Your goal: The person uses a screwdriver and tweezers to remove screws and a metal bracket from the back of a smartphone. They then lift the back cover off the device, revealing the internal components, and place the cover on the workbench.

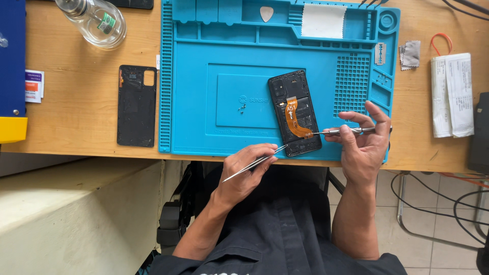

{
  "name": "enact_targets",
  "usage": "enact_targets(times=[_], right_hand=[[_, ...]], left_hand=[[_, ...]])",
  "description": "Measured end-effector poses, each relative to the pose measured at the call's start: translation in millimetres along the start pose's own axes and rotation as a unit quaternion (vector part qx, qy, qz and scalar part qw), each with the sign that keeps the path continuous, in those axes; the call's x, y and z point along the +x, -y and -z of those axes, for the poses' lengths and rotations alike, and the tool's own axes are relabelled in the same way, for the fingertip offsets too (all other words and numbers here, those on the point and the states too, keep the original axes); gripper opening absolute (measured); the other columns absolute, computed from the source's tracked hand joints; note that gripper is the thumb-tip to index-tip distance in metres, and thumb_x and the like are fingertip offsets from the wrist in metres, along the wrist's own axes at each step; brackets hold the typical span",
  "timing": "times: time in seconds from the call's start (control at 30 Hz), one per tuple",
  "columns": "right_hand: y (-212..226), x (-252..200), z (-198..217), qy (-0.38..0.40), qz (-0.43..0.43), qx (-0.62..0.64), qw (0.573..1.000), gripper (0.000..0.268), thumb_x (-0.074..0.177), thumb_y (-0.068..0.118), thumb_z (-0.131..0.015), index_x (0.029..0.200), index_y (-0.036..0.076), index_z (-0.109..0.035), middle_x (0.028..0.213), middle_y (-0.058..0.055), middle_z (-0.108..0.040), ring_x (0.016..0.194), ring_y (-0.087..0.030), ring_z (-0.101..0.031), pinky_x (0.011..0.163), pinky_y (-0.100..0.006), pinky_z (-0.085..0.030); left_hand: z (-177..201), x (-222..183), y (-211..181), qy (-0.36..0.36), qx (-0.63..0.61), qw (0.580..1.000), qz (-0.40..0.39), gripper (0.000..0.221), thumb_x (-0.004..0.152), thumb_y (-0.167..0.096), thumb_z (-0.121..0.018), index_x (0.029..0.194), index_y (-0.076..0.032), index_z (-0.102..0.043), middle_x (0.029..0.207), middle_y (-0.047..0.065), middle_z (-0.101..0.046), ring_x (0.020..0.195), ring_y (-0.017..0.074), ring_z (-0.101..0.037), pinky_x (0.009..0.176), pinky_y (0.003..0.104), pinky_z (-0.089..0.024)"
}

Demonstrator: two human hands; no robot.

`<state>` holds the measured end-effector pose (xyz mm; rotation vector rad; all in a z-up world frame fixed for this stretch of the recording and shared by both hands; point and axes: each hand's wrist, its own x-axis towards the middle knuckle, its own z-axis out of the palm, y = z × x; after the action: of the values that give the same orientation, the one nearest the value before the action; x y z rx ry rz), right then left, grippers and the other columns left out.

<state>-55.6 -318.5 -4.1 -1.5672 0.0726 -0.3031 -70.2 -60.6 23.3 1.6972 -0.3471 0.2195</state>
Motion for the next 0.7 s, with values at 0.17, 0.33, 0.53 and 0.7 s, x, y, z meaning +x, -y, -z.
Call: enact_targets(times=[0.17,0.33,0.53,0.7], right_hand=[[1,-1,0,0.000,0.006,-0.014,1.000,0.058,0.103,-0.004,-0.055,0.153,0.000,-0.025,0.114,-0.026,-0.059,0.085,-0.039,-0.073,0.073,-0.044,-0.068],[0,-7,-5,-0.013,0.034,-0.020,0.999,0.068,0.103,-0.006,-0.060,0.158,0.004,-0.020,0.100,-0.023,-0.058,0.081,-0.039,-0.073,0.071,-0.049,-0.069],[2,-9,-8,-0.010,0.070,-0.036,0.997,0.080,0.103,-0.010,-0.062,0.161,0.012,-0.012,0.093,-0.026,-0.059,0.076,-0.041,-0.073,0.069,-0.053,-0.069],[37,-20,-34,0.004,0.088,-0.064,0.994,0.085,0.107,-0.013,-0.063,0.157,0.031,-0.011,0.092,-0.028,-0.057,0.067,-0.033,-0.066,0.075,-0.046,-0.067]], left_hand=[[-4,0,-2,-0.023,0.010,1.000,0.012,0.010,0.089,-0.007,-0.079,0.097,-0.006,-0.074,0.094,0.010,-0.080,0.091,0.0285,-0.079,0.077,0.037,-0.065],[-7,-2,2,-0.049,0.017,0.998,0.043,0.012,0.087,-0.012,-0.082,0.094,-0.005,-0.074,0.090,0.010,-0.080,0.086,0.0278,-0.080,0.072,0.035,-0.065],[-7,-2,2,-0.048,0.037,0.997,0.048,0.014,0.085,-0.011,-0.084,0.090,-0.004,-0.074,0.086,0.012,-0.080,0.080,0.0282,-0.080,0.066,0.033,-0.064],[4,3,-3,0.026,0.030,0.994,0.099,0.021,0.093,-0.025,-0.074,0.099,-0.005,-0.071,0.081,0.005,-0.074,0.062,0.0084,-0.066,0.052,0.020,-0.052]])
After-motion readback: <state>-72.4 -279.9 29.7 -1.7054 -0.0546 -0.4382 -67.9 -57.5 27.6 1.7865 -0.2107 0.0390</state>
